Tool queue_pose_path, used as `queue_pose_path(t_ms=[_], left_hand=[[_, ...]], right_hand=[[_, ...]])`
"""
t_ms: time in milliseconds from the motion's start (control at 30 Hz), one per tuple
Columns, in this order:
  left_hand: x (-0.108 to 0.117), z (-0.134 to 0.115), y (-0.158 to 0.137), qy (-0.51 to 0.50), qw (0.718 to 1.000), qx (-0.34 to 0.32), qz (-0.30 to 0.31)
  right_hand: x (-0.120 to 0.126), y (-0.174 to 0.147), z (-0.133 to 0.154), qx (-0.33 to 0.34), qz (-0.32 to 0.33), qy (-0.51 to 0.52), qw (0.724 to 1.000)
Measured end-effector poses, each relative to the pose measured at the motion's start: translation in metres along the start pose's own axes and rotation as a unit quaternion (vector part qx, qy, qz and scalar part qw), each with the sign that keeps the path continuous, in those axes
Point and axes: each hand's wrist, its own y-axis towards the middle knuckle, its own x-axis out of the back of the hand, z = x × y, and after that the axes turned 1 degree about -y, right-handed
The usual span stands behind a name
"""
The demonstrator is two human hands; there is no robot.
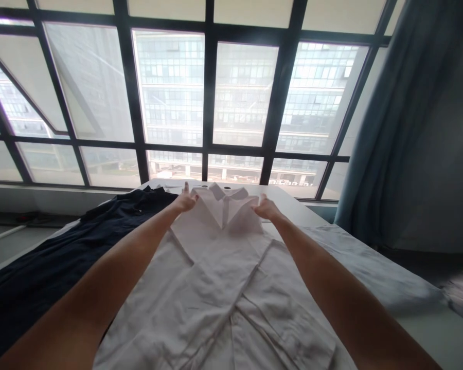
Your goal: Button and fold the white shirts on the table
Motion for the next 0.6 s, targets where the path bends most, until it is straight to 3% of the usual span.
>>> queue_pose_path(t_ms=[133, 233, 333, 433, 600], left_hand=[[-0.038, 0.017, -0.079, 0.058, 0.992, -0.039, 0.110], [-0.050, 0.021, -0.144, 0.165, 0.951, -0.133, 0.226], [-0.051, 0.018, -0.195, 0.155, 0.909, -0.241, 0.303], [-0.044, 0.017, -0.229, 0.124, 0.894, -0.295, 0.314], [-0.016, 0.027, -0.271, 0.108, 0.898, -0.279, 0.324]], right_hand=[[-0.036, -0.062, -0.010, 0.089, 0.116, -0.056, 0.988], [-0.052, -0.107, -0.019, 0.147, 0.171, -0.120, 0.967], [-0.053, -0.137, -0.027, 0.155, 0.190, -0.141, 0.959], [-0.046, -0.153, -0.043, 0.137, 0.184, -0.138, 0.963], [-0.032, -0.167, -0.085, 0.059, 0.158, -0.167, 0.971]])
